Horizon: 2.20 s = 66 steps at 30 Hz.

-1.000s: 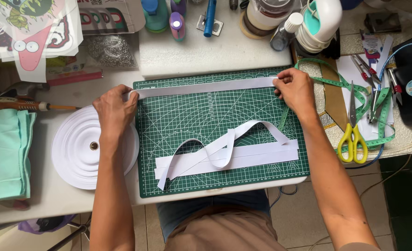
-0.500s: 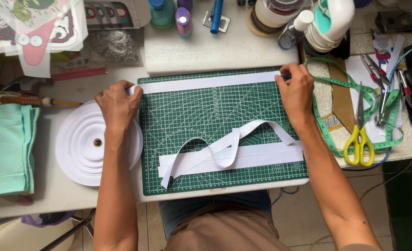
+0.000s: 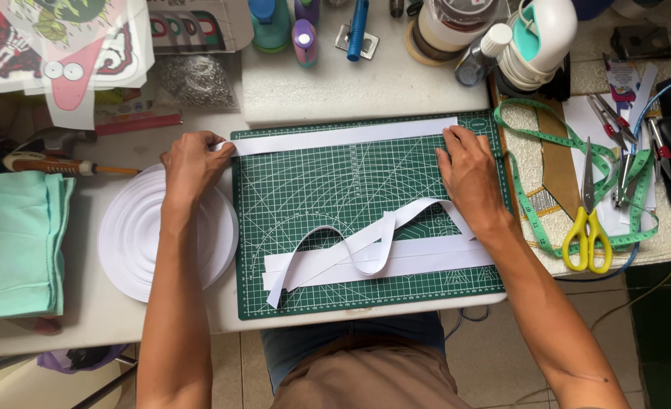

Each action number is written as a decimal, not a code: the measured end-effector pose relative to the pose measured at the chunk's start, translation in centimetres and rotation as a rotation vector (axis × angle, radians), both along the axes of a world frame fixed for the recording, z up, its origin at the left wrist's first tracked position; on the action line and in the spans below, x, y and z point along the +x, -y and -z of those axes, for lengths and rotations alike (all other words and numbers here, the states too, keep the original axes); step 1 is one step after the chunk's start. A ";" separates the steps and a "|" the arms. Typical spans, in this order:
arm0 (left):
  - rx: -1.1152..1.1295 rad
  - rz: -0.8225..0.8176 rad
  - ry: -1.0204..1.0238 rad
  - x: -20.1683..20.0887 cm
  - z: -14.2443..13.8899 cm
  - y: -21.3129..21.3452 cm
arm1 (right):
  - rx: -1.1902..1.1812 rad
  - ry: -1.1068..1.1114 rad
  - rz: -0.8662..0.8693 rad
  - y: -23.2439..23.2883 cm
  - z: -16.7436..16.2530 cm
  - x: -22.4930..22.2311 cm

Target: The person measures and cuts multiple lengths of white fabric ribbon using a tape measure and scissors on a green cutting mat. The person repeatedly aligns the ribbon, cuts it, and lays the pieces on the mat.

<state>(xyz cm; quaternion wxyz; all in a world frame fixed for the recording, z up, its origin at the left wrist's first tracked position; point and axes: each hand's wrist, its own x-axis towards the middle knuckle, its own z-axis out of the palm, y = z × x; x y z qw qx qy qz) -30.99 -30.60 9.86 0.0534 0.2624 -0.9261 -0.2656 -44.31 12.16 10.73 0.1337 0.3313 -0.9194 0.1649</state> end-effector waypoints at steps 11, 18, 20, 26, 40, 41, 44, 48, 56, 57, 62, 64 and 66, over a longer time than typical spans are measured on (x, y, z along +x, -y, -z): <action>0.224 0.072 -0.006 -1.0 0.0 2.2 | -0.015 -0.064 -0.046 0.3 1.7 -0.9; 0.078 0.079 -0.060 -1.4 -0.9 2.0 | 0.008 -0.026 -0.006 0.6 1.4 -0.7; 0.084 0.060 -0.044 -1.5 -1.2 1.9 | 0.019 -0.026 0.000 0.5 1.4 -0.7; 0.102 0.043 0.004 -1.7 -1.3 1.8 | 0.023 -0.012 0.013 0.4 1.6 -0.8; 0.079 -0.008 0.001 -2.0 -1.5 0.6 | 0.018 -0.008 0.010 0.1 1.1 -0.7; 0.079 -0.010 0.008 -2.0 -1.6 0.6 | 0.017 -0.013 0.007 0.0 1.0 -0.6; 0.089 -0.009 0.017 -2.1 -1.9 0.6 | 0.011 -0.028 0.004 -0.1 0.9 -0.7; 0.106 0.008 0.011 -2.1 -1.9 0.6 | 0.013 -0.021 0.012 -0.2 1.0 -0.8; 0.103 0.048 0.017 -2.1 -2.1 0.8 | 0.013 -0.024 0.011 -0.4 1.3 -0.9; 0.094 0.052 0.020 -2.2 -2.2 0.7 | 0.024 -0.021 0.016 -0.4 1.3 -1.0; -0.001 0.065 0.045 -2.3 -3.0 0.2 | 0.046 -0.023 0.027 -0.5 1.4 -1.1; -0.065 0.058 0.086 -2.5 -3.3 0.0 | 0.042 -0.023 0.025 -0.5 1.3 -1.0; -0.084 0.057 0.094 -2.6 -3.4 -0.2 | 0.037 -0.025 0.020 -0.5 1.1 -0.8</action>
